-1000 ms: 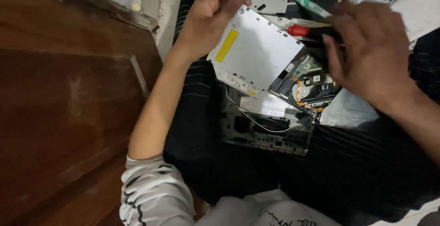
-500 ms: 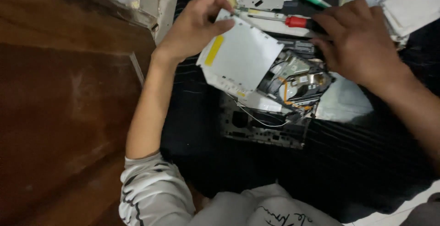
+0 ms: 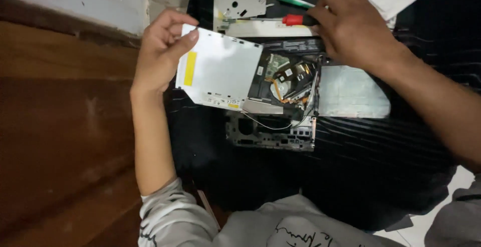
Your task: Cleaning a laptop optical drive with a toothbrush and reassembling the laptop components.
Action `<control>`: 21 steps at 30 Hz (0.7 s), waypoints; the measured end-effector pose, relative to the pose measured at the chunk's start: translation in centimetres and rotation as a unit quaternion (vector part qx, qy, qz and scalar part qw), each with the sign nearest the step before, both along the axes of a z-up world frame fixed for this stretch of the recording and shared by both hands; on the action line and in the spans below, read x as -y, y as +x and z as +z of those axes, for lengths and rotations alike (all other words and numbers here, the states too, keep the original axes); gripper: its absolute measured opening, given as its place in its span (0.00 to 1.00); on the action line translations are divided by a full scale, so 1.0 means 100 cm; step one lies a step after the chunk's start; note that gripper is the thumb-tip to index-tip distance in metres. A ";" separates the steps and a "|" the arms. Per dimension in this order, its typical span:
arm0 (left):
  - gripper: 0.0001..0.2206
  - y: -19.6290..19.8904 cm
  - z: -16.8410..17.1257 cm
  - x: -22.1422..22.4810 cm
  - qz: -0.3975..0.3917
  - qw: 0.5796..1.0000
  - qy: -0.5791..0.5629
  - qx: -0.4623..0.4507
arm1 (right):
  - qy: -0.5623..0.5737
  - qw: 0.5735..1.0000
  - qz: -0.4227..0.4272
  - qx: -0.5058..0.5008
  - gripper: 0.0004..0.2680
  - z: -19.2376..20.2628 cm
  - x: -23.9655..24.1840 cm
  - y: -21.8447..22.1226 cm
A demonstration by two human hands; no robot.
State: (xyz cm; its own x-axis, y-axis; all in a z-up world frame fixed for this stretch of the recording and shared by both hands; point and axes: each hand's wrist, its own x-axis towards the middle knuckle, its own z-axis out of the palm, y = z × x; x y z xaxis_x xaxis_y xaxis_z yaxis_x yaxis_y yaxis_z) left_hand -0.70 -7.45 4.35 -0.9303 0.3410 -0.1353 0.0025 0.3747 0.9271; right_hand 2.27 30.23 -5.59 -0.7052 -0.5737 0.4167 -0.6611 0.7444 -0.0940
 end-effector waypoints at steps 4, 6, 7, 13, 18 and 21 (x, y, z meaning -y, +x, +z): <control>0.06 0.009 -0.003 0.010 0.007 0.998 0.066 -0.007 | 0.043 0.998 -0.035 0.002 0.13 -0.021 -0.003 0.002; 0.06 0.015 0.001 0.016 0.024 0.997 0.069 -0.038 | 0.026 0.999 -0.022 -0.017 0.14 -0.013 -0.001 0.004; 0.06 0.019 0.001 0.021 0.024 0.997 0.069 -0.038 | 0.026 0.999 -0.023 -0.017 0.14 -0.003 -0.002 0.006; 0.09 0.051 -0.002 0.043 0.103 0.985 0.115 -0.078 | -0.106 0.990 -0.092 0.021 0.09 0.019 -0.025 0.020; 0.11 0.082 -0.042 0.047 0.250 0.947 0.188 -0.068 | -0.171 0.983 -0.054 0.047 0.05 0.016 -0.039 0.022; 0.06 0.094 -0.051 0.031 0.233 0.957 0.174 -0.010 | -0.121 0.965 -0.209 0.097 0.07 -0.020 -0.082 0.023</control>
